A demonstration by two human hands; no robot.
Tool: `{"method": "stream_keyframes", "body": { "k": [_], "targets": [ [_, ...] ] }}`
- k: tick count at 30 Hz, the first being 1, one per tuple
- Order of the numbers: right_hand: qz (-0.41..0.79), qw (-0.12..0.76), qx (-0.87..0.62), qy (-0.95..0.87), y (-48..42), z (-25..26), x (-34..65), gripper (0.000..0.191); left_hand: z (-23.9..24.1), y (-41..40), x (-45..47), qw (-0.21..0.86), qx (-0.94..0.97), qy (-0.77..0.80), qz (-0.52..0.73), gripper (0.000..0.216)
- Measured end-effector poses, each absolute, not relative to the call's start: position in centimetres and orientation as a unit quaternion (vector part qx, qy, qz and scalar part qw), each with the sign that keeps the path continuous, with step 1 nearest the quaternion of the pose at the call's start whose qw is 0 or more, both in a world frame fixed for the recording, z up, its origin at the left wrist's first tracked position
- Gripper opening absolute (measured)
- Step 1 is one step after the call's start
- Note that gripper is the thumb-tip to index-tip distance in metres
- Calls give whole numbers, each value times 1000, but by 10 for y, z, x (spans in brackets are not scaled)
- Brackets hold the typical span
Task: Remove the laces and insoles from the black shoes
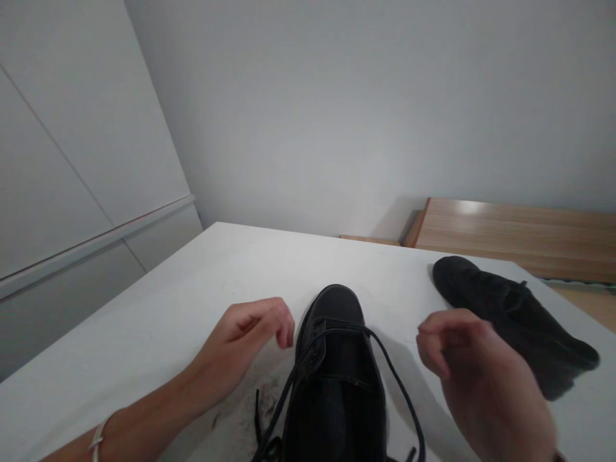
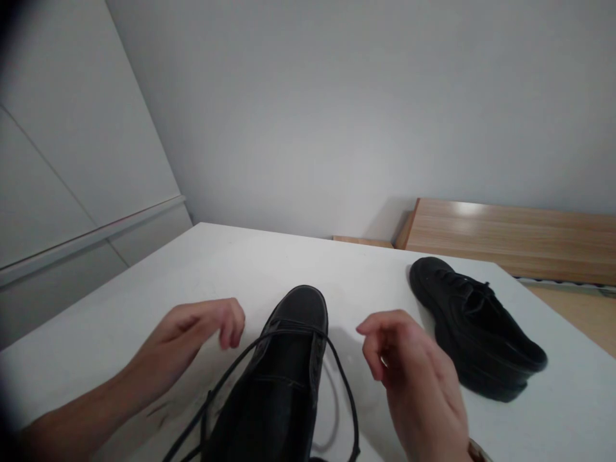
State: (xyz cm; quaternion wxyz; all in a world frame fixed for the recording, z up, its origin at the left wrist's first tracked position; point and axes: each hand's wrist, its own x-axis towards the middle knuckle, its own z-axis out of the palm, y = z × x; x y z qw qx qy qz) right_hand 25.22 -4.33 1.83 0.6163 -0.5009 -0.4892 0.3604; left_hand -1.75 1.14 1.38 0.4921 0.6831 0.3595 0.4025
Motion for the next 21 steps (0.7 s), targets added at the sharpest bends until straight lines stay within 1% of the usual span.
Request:
{"method": "stream_keyframes", "body": {
  "k": [2,3,5,7,12,16,19,21],
  "targets": [
    [343,585,-545,-493,-36,6,247,28,7,13,-11,462,682,421,380,30],
    [345,555,-562,-507,-33,1,244,26,5,14,-9,455,683,436,370,25],
    [363,496,-569,-547,-28,-6,240,27,0,15,-5,458,690,431,357,27],
    [375,471,-554,-575,-25,-8,237,26,-2,16,-4,466,698,413,354,26],
    [377,487,-518,-593,-24,-7,237,17,-1,18,0,460,698,400,375,20],
    [387,489,-506,-595,-22,-8,237,15,-1,21,3,450,700,406,376,17],
    [363,497,-503,-607,-22,-9,236,13,1,22,6,421,719,404,377,12],
    [330,496,-498,-631,-24,-10,234,11,4,20,7,382,742,392,388,9]
  ]
}}
